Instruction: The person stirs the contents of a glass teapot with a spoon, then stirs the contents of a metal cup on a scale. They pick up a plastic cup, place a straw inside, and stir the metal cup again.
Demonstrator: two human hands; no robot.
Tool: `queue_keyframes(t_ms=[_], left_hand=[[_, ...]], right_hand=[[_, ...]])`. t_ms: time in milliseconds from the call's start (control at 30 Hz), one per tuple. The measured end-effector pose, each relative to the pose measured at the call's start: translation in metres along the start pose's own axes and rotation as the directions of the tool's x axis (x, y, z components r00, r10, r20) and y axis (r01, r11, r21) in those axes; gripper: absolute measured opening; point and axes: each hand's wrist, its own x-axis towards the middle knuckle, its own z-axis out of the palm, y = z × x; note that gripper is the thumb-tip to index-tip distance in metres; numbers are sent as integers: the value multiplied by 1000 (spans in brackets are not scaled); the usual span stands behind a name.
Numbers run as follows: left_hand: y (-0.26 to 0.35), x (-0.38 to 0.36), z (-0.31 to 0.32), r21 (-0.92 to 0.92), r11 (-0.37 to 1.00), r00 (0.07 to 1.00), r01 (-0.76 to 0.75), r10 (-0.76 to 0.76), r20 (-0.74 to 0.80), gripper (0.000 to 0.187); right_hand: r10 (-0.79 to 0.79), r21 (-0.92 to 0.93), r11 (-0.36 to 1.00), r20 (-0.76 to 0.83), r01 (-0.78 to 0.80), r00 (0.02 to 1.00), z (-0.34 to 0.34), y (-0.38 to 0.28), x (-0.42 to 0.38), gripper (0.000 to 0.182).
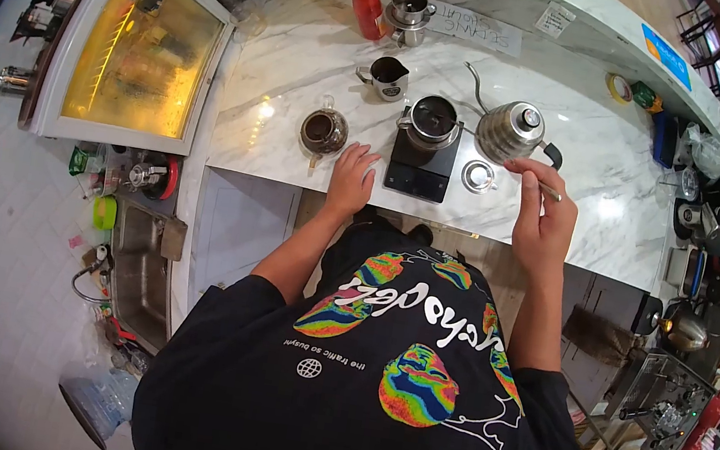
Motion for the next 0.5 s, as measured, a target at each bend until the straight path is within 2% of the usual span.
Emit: queue_keyframes(t_ms=[200, 300, 500], left_hand=[[-8, 5, 2, 90, 995, 999, -52, 51, 5, 38], [-9, 10, 4, 112, 993, 999, -34, 33, 9, 40], [-2, 14, 2, 130, 991, 1000, -14, 15, -5, 40]], right_hand=[[-48, -33, 998, 26, 49, 998, -2, 0, -6, 14], [-1, -6, 1000, 25, 1, 1000, 4, 1, -5, 14], [-7, -43, 999, -58, 4, 998, 2, 9, -6, 13]])
